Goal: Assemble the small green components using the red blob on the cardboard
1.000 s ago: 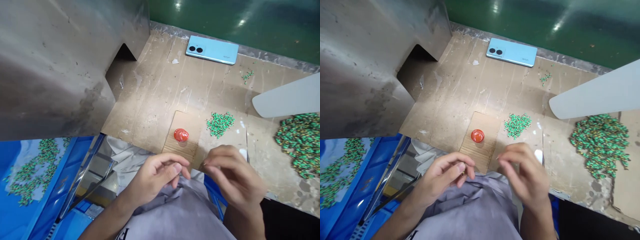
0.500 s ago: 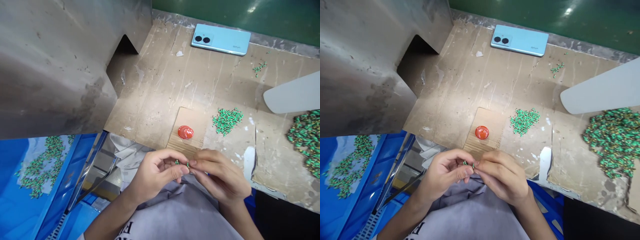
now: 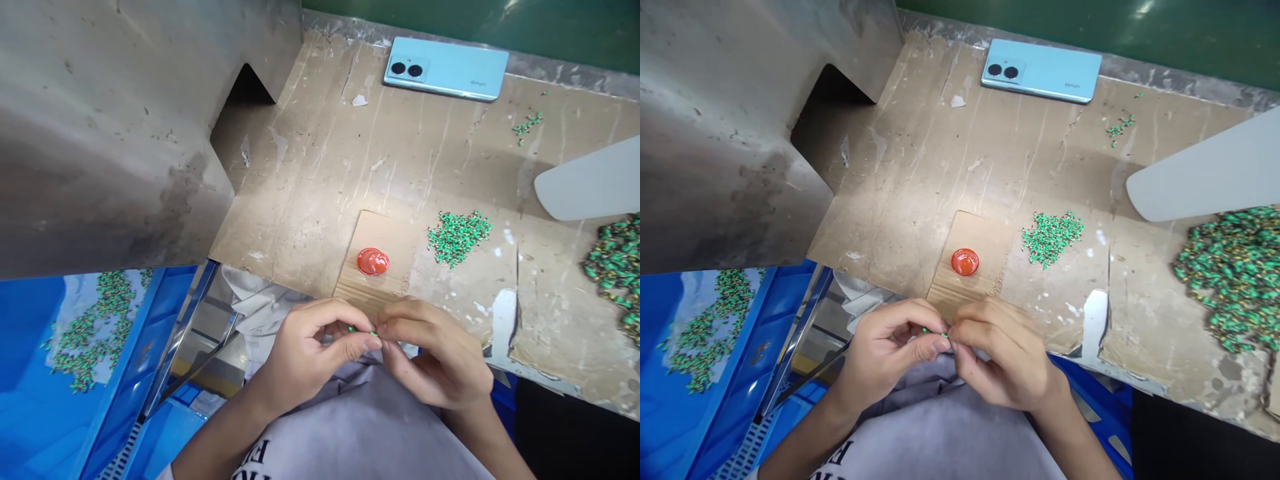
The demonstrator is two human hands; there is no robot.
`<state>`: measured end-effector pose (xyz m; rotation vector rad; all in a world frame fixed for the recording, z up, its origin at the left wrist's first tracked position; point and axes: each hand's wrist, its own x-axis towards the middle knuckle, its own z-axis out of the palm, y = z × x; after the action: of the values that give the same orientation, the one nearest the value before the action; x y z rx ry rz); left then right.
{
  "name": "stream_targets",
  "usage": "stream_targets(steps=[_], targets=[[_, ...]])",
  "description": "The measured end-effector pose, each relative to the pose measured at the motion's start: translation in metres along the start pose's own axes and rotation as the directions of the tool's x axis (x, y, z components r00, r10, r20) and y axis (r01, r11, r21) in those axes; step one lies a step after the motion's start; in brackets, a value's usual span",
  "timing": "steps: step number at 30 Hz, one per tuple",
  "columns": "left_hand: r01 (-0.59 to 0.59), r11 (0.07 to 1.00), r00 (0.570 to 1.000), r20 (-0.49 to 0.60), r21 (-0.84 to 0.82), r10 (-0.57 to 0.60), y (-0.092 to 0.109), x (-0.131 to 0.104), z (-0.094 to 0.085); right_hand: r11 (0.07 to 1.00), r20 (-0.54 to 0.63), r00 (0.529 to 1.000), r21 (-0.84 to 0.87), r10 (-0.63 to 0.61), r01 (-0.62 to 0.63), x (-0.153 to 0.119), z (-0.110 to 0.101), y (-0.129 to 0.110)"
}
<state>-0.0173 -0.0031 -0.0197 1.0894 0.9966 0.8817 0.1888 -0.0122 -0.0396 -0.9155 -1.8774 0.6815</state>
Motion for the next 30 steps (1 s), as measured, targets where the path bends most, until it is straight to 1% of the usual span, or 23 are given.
stream_targets(steps=[2, 4, 7, 10, 12, 17, 19, 21, 23, 25, 27, 28, 30], targets=[[-0.093, 0.994, 0.995, -0.021, 0.064, 0.094, 0.0, 0.0, 0.0, 1.0, 0.005, 1.0, 0.003, 0.017, -0.017, -0.001, 0.0, -0.001], [-0.126, 0.989, 0.992, -0.01, 0.08, 0.127, 0.0, 0.001, 0.0, 1.0, 0.015, 1.0, 0.011, 0.012, -0.012, -0.003, -0.001, -0.001], [-0.079, 0.993, 0.997, 0.009, 0.086, 0.079, 0.001, 0.002, -0.001, 1.0, 0.029, 1.0, 0.017, 0.01, -0.01, -0.008, -0.006, -0.001], [-0.016, 0.996, 1.0, 0.006, 0.082, 0.015, 0.003, 0.002, -0.002, 0.999, 0.04, 0.998, 0.001, 0.043, -0.043, -0.01, -0.01, -0.002], [0.005, 0.998, 1.0, 0.006, 0.065, -0.005, 0.005, 0.003, -0.001, 0.998, 0.053, 0.997, 0.004, 0.061, -0.061, -0.008, -0.011, -0.002], [0.015, 1.0, 1.0, 0.003, 0.025, -0.015, 0.004, 0.004, 0.002, 0.989, 0.061, 0.994, 0.115, 0.087, -0.093, 0.003, -0.014, -0.005], [0.022, 0.999, 1.0, -0.013, -0.023, -0.022, 0.003, 0.004, 0.002, 0.985, 0.055, 0.993, 0.129, 0.108, -0.115, 0.006, -0.016, -0.004], [0.037, 0.994, 0.999, -0.031, -0.106, -0.041, 0.001, 0.003, 0.003, 0.982, 0.004, 0.987, 0.098, 0.164, -0.163, 0.006, -0.016, -0.002], [0.05, 0.98, 0.997, -0.049, -0.194, -0.06, -0.001, 0.003, 0.002, 0.963, -0.101, 0.958, 0.039, 0.269, -0.266, 0.006, -0.015, 0.003], [0.061, 0.966, 0.995, -0.062, -0.252, -0.079, -0.002, 0.002, 0.001, 0.925, -0.196, 0.907, 0.008, 0.373, -0.379, 0.006, -0.012, 0.01], [0.087, 0.95, 0.993, -0.056, -0.301, -0.108, -0.002, 0.002, -0.001, 0.892, -0.244, 0.865, 0.008, 0.439, -0.451, 0.006, -0.009, 0.015], [0.108, 0.937, 0.99, -0.048, -0.332, -0.131, -0.002, 0.001, -0.002, 0.884, -0.254, 0.854, 0.007, 0.454, -0.468, 0.006, -0.007, 0.017], [0.15, 0.9, 0.983, -0.037, -0.409, -0.181, -0.001, 0.002, -0.003, 0.879, -0.261, 0.849, -0.006, 0.459, -0.477, 0.007, -0.005, 0.019]])
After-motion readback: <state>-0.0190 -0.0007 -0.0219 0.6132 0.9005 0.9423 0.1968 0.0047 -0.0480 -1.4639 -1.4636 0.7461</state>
